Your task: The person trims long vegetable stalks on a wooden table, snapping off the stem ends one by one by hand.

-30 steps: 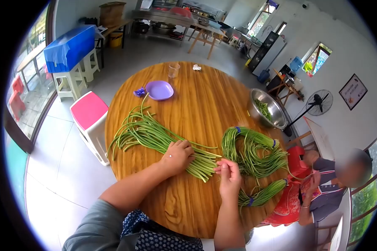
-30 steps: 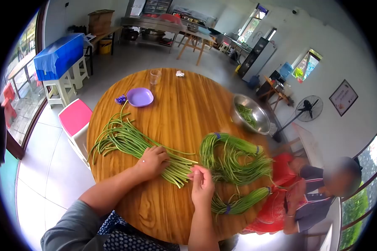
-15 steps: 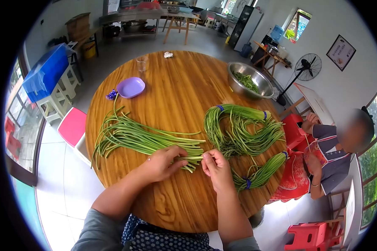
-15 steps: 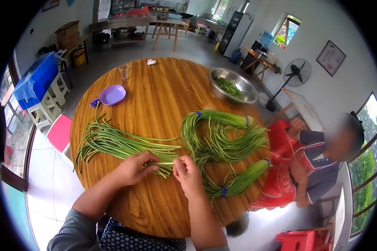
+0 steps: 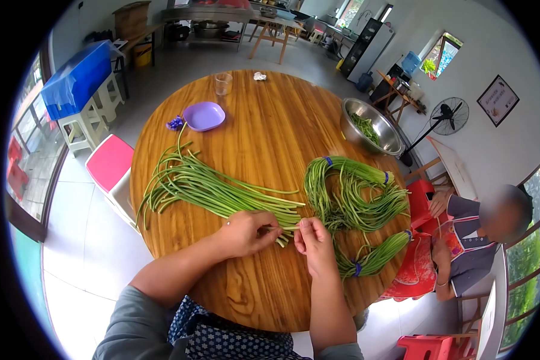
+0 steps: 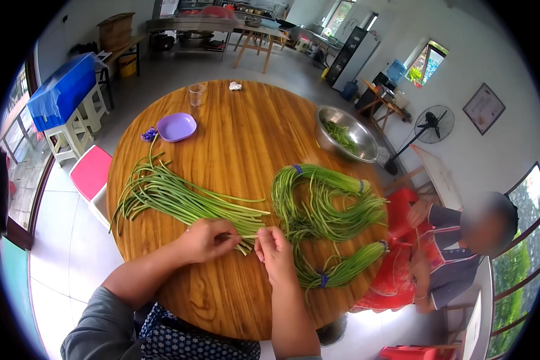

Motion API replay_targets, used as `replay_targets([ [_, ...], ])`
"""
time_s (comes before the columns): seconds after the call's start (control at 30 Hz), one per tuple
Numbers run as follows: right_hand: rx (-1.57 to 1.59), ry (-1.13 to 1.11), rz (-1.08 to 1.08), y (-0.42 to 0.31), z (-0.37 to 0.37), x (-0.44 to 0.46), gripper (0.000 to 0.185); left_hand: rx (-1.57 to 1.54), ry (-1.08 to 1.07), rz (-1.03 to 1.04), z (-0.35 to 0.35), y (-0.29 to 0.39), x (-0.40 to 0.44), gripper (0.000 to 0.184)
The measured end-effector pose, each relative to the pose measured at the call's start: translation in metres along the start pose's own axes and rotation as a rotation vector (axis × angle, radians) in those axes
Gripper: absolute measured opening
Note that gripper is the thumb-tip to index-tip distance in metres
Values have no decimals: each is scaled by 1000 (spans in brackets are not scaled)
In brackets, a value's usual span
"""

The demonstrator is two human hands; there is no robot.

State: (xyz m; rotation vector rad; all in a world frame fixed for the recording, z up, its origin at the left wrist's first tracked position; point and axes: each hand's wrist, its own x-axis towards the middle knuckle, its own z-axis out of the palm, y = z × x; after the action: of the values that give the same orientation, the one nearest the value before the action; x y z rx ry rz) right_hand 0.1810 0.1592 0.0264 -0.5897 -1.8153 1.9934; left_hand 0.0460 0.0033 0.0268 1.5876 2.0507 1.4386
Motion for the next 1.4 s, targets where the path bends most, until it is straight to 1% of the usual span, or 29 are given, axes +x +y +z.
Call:
replay_targets([
  [0.1, 21, -8, 19, 2, -2, 0, 21, -8, 17, 3, 2, -1, 0, 12],
  [0.13, -36, -10, -2, 2, -1, 0, 21, -10, 22, 1, 4, -5, 1, 12],
  [0.2, -89, -18, -21, 4, 0, 1, 22, -27, 24, 123, 9, -14, 1, 12],
  [0.3, -74, 16, -7, 9, 3, 0, 20, 7, 68, 76, 9, -13, 1, 12],
  [0.33, -472, 100, -298, 12, 11, -4, 18, 10, 71, 72, 11, -12, 2, 12],
  [0.37, -867, 180, -592, 14, 20, -8, 17, 44, 140, -29, 14, -10, 4, 13],
  [0.4, -865, 139, -646, 12, 31, -13, 14, 82, 205, -132, 16, -10, 3, 13],
  [0.5, -839, 202, -692, 8, 34, -9, 14, 91, 244, -131, 19, -12, 3, 16],
  [0.57, -864, 175, -723, 10, 30, -10, 13, 83, 276, -86, 18, -10, 4, 16],
  [0.63, -624, 190, -455, 15, 26, -11, 13, 10, 196, -27, 10, -11, 5, 12],
  [0.67, -455, 151, -343, 12, 23, -11, 14, 6, 193, -19, 5, -9, 6, 12],
  [0.7, -459, 158, -345, 11, 18, -8, 14, -124, 125, -50, 0, -6, 6, 12],
  [0.73, -148, 91, -210, 9, 14, -5, 15, -254, 56, -80, -3, -3, 6, 11],
  [0.77, 165, 22, -74, 7, 12, -3, 16, -258, 51, -74, -4, -4, 5, 11],
  [0.8, 261, 22, -11, 7, 11, -2, 18, -277, 15, -17, -4, -4, 5, 12],
  [0.83, 259, 26, -14, 6, 10, -1, 18, -296, -20, 38, -4, -5, 4, 12],
  [0.87, 358, -13, 53, 6, 8, -1, 19, -278, -26, 64, -2, -5, 4, 10],
  [0.9, 456, -53, 121, 6, 7, -2, 20, -281, -27, 64, -1, -6, 4, 10],
  [0.93, 454, -52, 123, 5, 6, -2, 20, -273, -59, 29, 0, -6, 3, 11],
  [1.03, 373, -92, 85, 5, 6, -1, 19, -267, -90, -27, 3, -7, 1, 13],
  [1.1, 113, -22, 12, 9, 6, -2, 15, -269, -90, -49, 7, -8, 1, 13],
  [1.17, -658, 74, -602, 14, 19, -11, 10, -196, -6, -174, 12, -10, 2, 15],
  [1.2, -735, 68, -726, 11, 27, -13, 9, -188, -9, -200, 15, -10, 2, 15],
  [1.23, -742, 117, -723, 18, 26, -10, 8, -163, -3, -234, 17, -10, 2, 15],
  [1.27, -770, 152, -744, 9, 28, -11, 9, -216, 30, -236, 18, -8, 2, 15],
  [1.3, -748, 148, -709, 11, 27, -11, 10, -271, 72, -231, 19, -8, 4, 15],
  [1.33, -723, 150, -736, 18, 24, -8, 9, -269, 86, -212, 19, -6, 4, 15],
  [1.37, -670, 166, -654, 18, 25, -12, 8, -280, 94, -191, 20, -5, 3, 14],
  [1.4, -572, 151, -607, 25, 21, -7, 16, -259, 102, -121, 19, -8, 3, 13],
])
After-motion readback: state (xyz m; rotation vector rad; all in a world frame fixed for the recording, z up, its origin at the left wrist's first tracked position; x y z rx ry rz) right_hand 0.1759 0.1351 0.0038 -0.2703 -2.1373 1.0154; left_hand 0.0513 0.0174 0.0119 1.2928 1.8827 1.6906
